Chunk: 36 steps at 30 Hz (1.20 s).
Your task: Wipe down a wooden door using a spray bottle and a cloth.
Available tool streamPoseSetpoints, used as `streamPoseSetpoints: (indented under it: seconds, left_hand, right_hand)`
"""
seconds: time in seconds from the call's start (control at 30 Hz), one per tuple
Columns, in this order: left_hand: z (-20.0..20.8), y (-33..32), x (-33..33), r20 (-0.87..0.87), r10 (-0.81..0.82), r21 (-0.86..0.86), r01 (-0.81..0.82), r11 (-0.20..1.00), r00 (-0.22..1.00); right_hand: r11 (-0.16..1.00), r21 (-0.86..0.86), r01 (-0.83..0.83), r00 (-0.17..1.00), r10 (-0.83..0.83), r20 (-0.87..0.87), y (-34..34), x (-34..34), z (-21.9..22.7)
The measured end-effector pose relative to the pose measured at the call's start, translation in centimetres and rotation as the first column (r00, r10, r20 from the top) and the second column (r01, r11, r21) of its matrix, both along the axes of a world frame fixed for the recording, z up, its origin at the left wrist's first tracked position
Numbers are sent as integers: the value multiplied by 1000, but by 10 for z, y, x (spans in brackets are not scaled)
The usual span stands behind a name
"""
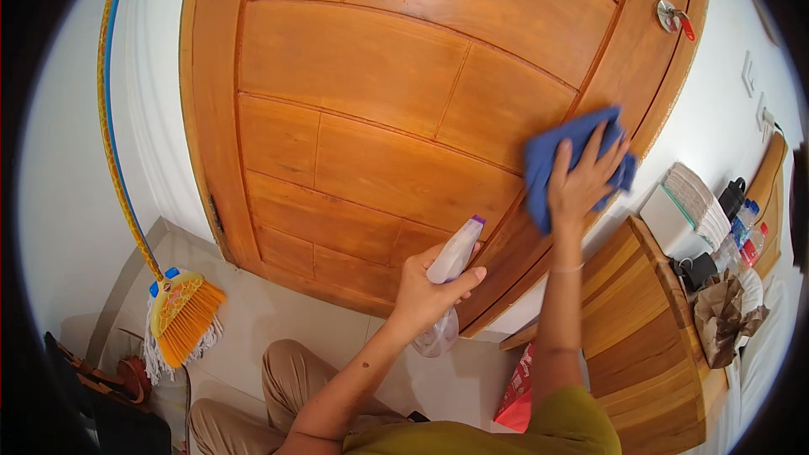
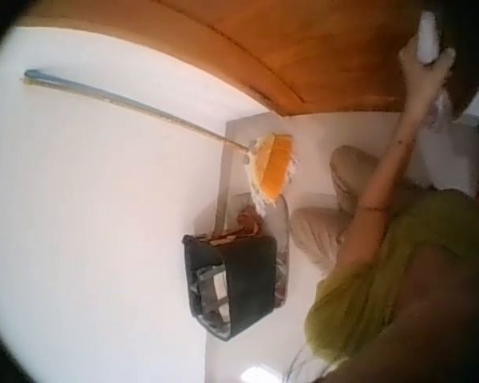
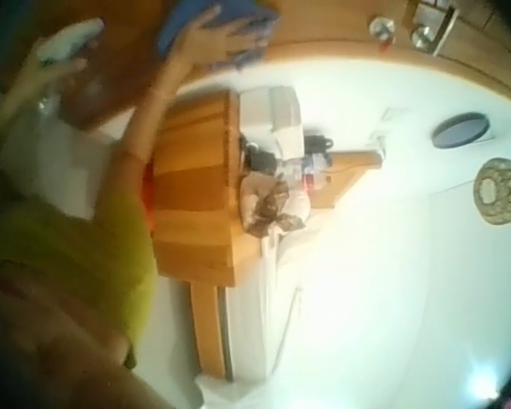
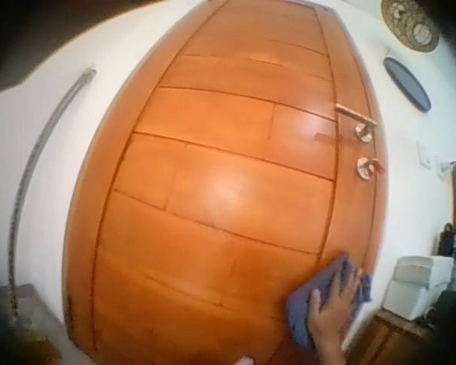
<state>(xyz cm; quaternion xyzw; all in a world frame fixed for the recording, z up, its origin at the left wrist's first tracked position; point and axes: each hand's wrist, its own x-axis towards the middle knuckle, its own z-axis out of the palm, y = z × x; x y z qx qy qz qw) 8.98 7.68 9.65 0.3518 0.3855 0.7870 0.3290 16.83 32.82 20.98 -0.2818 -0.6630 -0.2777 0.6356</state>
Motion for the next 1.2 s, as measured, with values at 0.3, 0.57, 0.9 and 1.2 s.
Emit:
streamPoseSetpoints:
  seconds: [0.3,0.57,0.9,1.2]
  left_hand:
    - [-7,23,-4,14,-38,-16,39,999,999]
    - [-15,35,-7,68,-6,-24,8,1000,998]
    - [-8,-16,-26,72,75,32,-77,997,995]
    - [-6,-45,-62,145,177,106,-193,976,974]
  right_hand:
    - [995,92,25,994,-15,-107,9,-18,57]
    - [990,-101,-98,995,100,15,-4,-15,-131]
    - [992,-123,-32,985,52,164,-36,-23,-176]
    - [984,-89,-153,955,170,243,-114,-156,-64]
